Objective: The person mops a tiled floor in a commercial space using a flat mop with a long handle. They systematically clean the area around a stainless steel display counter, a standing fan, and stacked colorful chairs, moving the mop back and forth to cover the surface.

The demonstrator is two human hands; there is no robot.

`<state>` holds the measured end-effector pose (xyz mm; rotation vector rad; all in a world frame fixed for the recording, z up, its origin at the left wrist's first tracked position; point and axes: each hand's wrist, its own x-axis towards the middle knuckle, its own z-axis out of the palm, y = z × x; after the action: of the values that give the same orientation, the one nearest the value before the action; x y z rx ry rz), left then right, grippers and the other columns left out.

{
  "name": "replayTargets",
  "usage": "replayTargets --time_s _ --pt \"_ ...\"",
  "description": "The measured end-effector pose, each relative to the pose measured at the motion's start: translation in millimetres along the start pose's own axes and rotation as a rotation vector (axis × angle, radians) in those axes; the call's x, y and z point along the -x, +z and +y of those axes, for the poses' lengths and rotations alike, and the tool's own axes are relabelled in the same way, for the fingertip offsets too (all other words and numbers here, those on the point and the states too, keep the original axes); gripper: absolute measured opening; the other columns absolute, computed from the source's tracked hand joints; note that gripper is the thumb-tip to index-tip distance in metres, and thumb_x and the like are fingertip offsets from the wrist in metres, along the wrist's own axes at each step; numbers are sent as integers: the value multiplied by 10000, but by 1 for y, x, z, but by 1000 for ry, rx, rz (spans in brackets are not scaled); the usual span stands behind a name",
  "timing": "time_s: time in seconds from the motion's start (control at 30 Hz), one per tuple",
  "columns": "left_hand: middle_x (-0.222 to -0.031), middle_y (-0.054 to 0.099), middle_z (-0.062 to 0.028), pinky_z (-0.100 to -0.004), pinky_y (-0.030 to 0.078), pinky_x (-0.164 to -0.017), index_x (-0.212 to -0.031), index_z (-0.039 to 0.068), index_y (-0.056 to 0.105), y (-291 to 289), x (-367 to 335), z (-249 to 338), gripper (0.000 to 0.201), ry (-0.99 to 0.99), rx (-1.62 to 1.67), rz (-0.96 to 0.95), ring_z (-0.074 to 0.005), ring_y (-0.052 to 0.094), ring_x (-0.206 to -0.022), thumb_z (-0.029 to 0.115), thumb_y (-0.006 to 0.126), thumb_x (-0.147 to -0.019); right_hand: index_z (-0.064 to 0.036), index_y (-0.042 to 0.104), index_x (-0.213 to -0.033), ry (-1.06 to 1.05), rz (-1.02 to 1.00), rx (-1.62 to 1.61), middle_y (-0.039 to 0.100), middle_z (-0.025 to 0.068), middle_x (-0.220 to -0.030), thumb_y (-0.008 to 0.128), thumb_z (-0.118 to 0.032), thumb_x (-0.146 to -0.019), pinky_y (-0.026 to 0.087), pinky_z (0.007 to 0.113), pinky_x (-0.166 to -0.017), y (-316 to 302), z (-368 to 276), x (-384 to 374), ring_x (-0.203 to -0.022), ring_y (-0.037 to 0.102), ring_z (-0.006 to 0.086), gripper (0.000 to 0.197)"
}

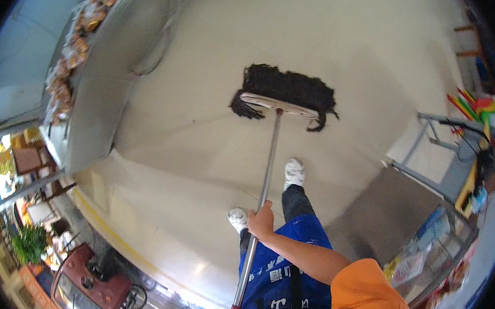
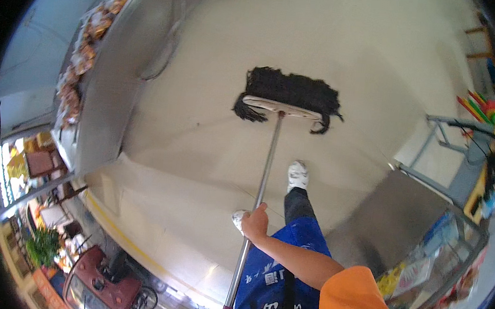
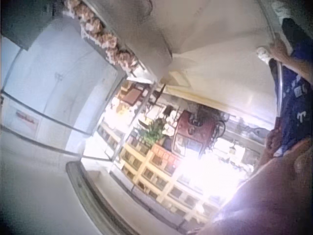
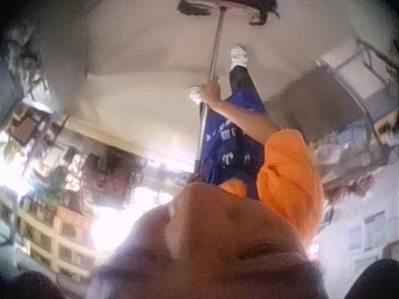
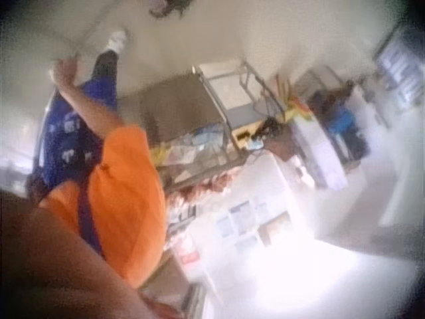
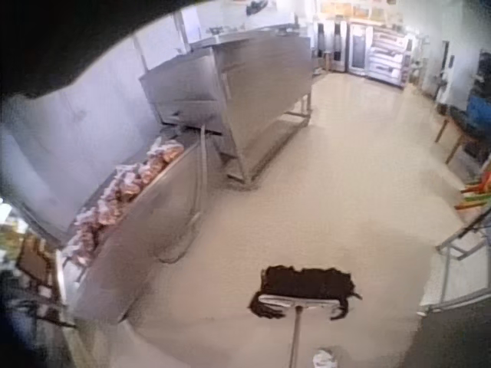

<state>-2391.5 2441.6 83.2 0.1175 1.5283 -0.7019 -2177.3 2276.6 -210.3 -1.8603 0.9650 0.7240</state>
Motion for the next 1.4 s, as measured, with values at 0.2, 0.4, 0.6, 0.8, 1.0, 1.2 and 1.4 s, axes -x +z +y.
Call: replayTargets --time_s 0.2,0.4,0.6,0.8,1.0,1.2,1.4 --pt "-486 347 56 -227 226 -302 -900 106 488 137 -36 47 151 -142 -60 -281 -67 305 -326 222 537 -983 99 405 -1103 -62 66 138 625 336 -895 574 -129 -853 507 545 -767 -28 -64 -102 -876 631 483 378" --pt "-521 374 36 -237 236 -277 -1021 57 516 270 -144 111 126 -115 -222 -623 -64 302 -310 177 495 -991 97 454 -1112 -159 291 88 639 293 -971 604 -388 -910 534 484 -771 -90 -132 -293 -875 661 421 547" --pt "-699 451 -17 -202 275 -278 -1184 -89 464 230 -146 245 287 -204 256 -834 -49 345 -351 97 480 -965 78 455 -1110 -86 -29 -15 593 167 -838 611 -321 -901 567 489 -579 11 -203 -257 -738 658 315 476" --pt "-700 439 -24 -186 316 -289 -1280 -114 378 -5 -36 347 386 -166 385 -838 -45 364 -361 61 468 -948 5 537 -901 64 -397 68 598 162 -757 564 -131 -836 555 475 -490 205 -158 -125 -610 642 295 153" --pt "-597 411 38 -182 235 -328 -1139 16 554 -215 164 329 248 145 63 -151 -41 326 -376 199 519 -976 112 627 -814 146 -798 456 678 212 -704 523 -177 -870 572 357 -431 373 -116 154 -537 683 257 312" --pt "-709 611 -5 -193 307 -297 -1321 -1 506 -323 310 311 600 292 169 -110 -26 372 -362 439 608 -925 97 538 -783 358 -794 188 631 149 -720 559 -94 -844 581 386 -475 507 -87 347 -572 676 281 202" --pt "-644 515 43 -178 261 -336 -1266 38 555 -372 301 330 444 444 -192 695 -23 355 -387 338 596 -942 -6 556 -731 903 -801 -321 593 117 -630 566 -87 -797 542 382 -443 594 -40 372 -530 650 284 105"
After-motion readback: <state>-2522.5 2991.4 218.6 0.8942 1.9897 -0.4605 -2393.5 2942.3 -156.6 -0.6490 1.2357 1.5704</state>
